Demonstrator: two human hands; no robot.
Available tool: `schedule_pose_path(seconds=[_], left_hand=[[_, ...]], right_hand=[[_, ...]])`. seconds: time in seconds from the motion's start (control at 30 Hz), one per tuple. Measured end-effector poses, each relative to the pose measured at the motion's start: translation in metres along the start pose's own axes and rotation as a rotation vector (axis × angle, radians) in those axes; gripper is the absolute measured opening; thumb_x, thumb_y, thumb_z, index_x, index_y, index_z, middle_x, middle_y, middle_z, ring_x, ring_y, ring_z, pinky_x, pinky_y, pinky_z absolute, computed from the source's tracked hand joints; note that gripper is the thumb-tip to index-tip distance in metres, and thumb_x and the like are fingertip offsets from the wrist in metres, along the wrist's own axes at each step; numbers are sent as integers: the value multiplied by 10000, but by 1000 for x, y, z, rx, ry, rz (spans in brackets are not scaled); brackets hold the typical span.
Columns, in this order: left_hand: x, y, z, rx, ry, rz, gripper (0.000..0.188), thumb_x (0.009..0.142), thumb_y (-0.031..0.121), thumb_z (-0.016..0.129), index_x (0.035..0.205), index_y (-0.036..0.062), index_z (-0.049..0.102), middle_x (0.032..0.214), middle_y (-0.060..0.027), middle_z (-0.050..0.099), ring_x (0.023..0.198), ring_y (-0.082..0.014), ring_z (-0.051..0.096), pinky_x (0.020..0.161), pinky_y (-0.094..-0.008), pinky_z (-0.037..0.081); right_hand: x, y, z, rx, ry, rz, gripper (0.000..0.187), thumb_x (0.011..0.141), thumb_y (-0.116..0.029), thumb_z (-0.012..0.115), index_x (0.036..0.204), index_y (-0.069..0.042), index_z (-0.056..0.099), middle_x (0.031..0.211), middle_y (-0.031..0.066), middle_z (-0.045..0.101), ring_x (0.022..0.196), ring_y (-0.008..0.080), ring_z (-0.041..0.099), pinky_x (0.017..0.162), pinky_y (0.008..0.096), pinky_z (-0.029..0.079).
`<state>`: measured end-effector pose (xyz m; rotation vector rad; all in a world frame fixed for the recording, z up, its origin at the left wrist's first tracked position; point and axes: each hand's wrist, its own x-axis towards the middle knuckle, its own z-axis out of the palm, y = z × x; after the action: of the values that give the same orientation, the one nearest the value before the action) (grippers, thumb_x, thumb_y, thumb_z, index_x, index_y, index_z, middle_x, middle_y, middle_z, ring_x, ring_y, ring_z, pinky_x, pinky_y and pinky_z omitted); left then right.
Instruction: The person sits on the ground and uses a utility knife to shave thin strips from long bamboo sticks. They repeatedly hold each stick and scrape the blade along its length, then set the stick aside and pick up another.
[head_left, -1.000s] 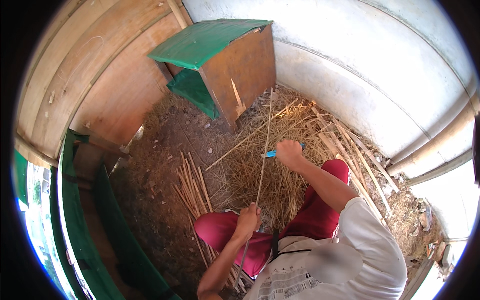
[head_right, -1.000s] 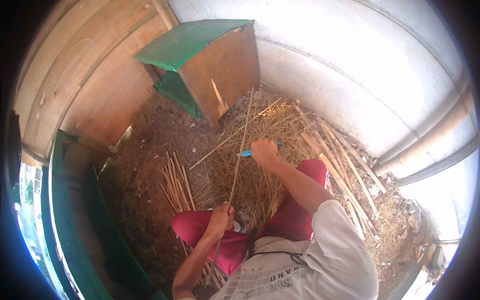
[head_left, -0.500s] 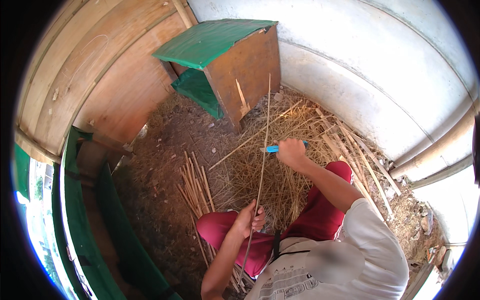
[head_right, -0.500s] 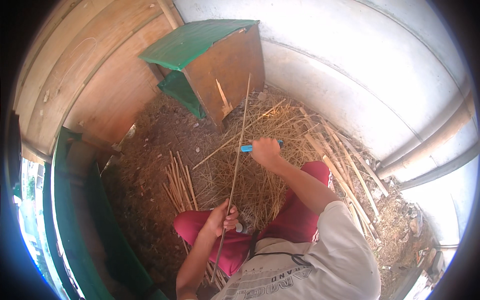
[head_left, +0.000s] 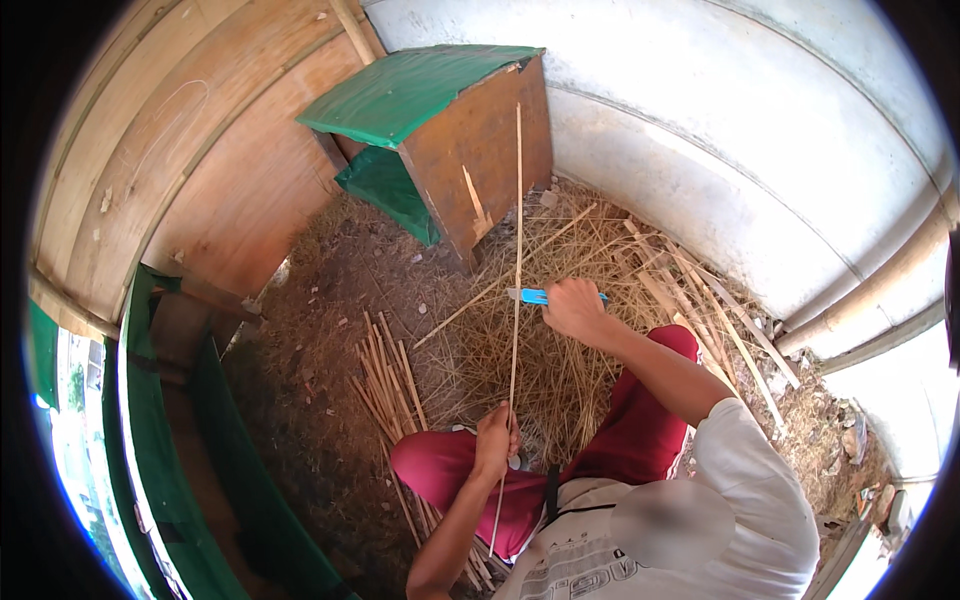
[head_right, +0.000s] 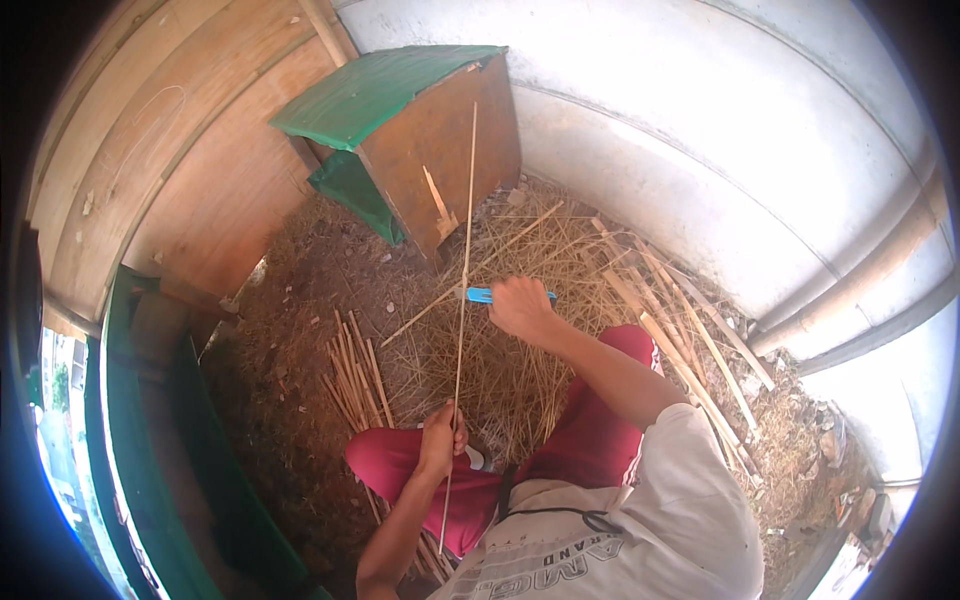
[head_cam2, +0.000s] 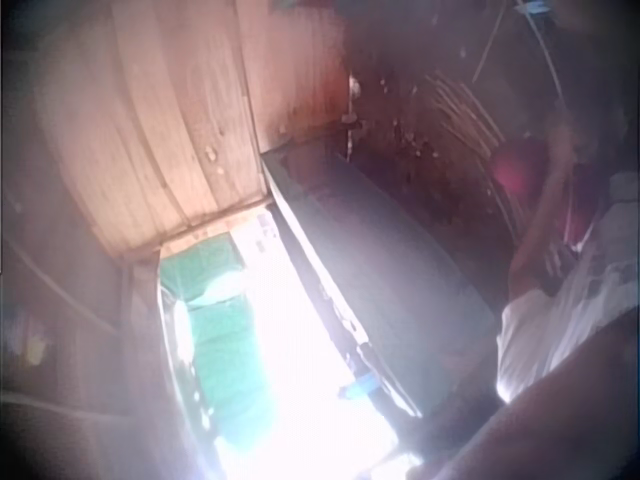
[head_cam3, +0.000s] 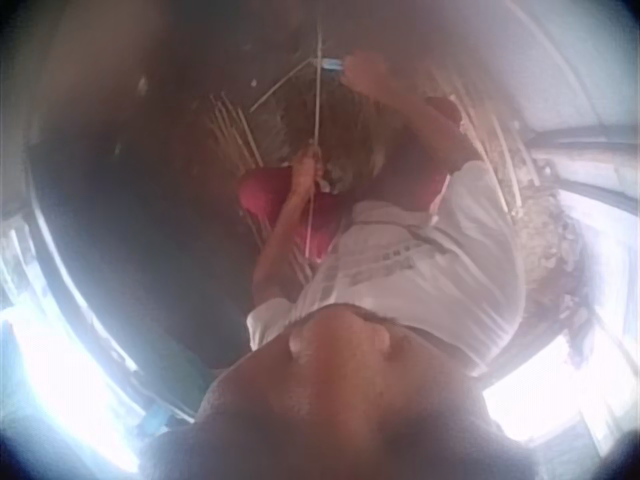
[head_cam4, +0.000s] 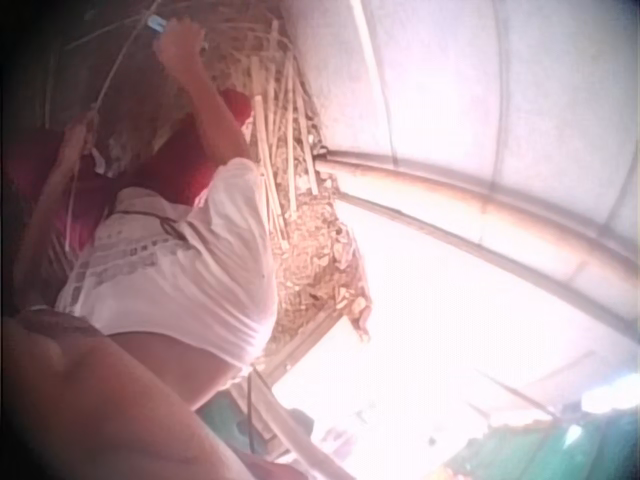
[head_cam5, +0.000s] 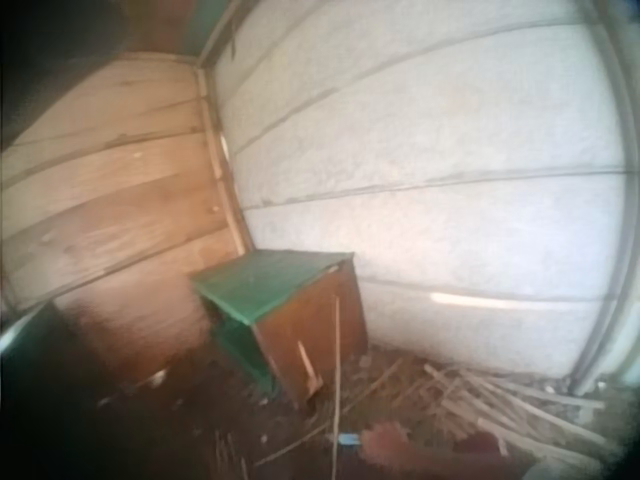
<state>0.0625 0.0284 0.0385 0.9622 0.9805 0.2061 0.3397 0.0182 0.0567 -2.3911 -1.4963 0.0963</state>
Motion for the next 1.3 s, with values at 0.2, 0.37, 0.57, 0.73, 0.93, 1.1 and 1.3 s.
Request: schedule_pose_path(seconds=[0.2,0.37,0.57,0.73,0.93,1.1,1.3], left_hand=[[7,-10,-7,-123,-131,-130,475,1075,412,353,711,114,417,503,21,329,372,-100,270,353,-277,218],[-3,-11,8,-32,-37,-46,500,1061,418,332,651,135,377,488,31,281,358,-109,232,347,-292,184],[-17,8,24,-88,-82,-297,418,1002,397,355,664,152,384,508,40,262,378,-102,232,331,-280,168],[-6,6,23,101,58,-233,409,1006,384,351,670,154,388,527,46,261,388,-102,229,346,-275,172],[7,13,2,-98,-123,-404,381,993,356,383,689,128,416,532,16,355,381,-118,332,352,-293,226],[-1,18,20,120,12,-240,358,996,326,363,704,125,412,523,17,341,383,-110,324,353,-287,221],[-5,22,16,153,-13,-256,341,1000,320,355,742,113,438,524,23,340,387,-109,321,351,-280,219]], right_hand=[[0,-8,-17,-50,-52,53,226,841,-218,606,786,-39,733,608,162,642,559,315,656,531,420,533],[9,-5,-19,-83,-11,71,194,814,-182,622,733,-40,727,673,172,669,618,324,685,541,418,532],[21,22,3,-208,-73,-57,148,792,-163,630,762,-52,722,725,139,690,683,329,700,558,429,531],[20,27,10,-222,-107,-41,149,797,-159,622,782,-51,724,805,141,707,776,328,709,627,440,545],[29,26,12,-194,-174,27,166,812,-166,616,804,-49,734,828,145,711,811,329,712,657,441,551],[30,33,26,-171,-64,-30,151,771,-170,656,712,-40,707,712,162,677,675,327,699,586,450,541],[31,42,23,-211,-160,10,149,789,-156,644,731,-33,705,735,157,684,710,326,705,590,438,548]])
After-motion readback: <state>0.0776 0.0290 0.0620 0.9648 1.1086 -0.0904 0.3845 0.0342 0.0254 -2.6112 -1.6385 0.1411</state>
